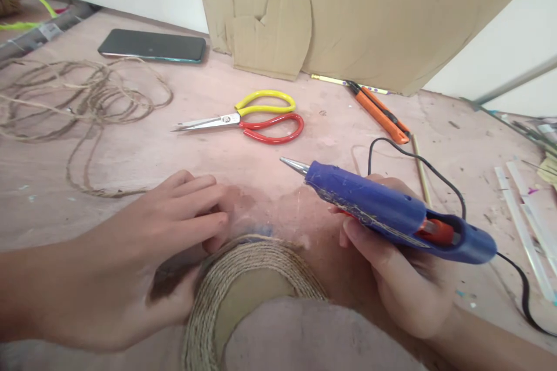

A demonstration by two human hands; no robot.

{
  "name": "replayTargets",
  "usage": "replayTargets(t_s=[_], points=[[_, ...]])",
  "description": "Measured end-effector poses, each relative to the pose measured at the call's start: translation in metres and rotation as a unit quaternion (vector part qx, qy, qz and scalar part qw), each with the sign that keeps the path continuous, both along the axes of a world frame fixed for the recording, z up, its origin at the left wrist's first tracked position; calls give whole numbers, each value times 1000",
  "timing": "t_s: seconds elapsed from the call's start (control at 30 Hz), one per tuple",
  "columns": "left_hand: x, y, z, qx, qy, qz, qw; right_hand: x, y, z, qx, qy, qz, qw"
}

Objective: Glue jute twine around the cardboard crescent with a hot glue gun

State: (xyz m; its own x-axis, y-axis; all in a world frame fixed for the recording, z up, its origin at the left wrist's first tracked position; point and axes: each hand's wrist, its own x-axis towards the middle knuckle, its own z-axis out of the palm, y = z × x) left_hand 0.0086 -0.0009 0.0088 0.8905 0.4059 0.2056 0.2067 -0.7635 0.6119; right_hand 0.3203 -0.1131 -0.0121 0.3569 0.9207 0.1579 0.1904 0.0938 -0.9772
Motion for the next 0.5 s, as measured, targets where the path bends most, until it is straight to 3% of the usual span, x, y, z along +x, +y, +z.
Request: replayTargets(t_s=[0.1, 0.23, 0.5], points=[[0, 2, -4, 69, 21, 43, 996, -2, 1, 2, 1, 8, -6, 1000], [1, 9, -7, 75, 8, 66, 995, -6, 3, 5, -1, 17, -20, 1000], [-8, 16, -1, -155, -102, 56, 981, -6, 4, 8, -24, 30, -36, 999]])
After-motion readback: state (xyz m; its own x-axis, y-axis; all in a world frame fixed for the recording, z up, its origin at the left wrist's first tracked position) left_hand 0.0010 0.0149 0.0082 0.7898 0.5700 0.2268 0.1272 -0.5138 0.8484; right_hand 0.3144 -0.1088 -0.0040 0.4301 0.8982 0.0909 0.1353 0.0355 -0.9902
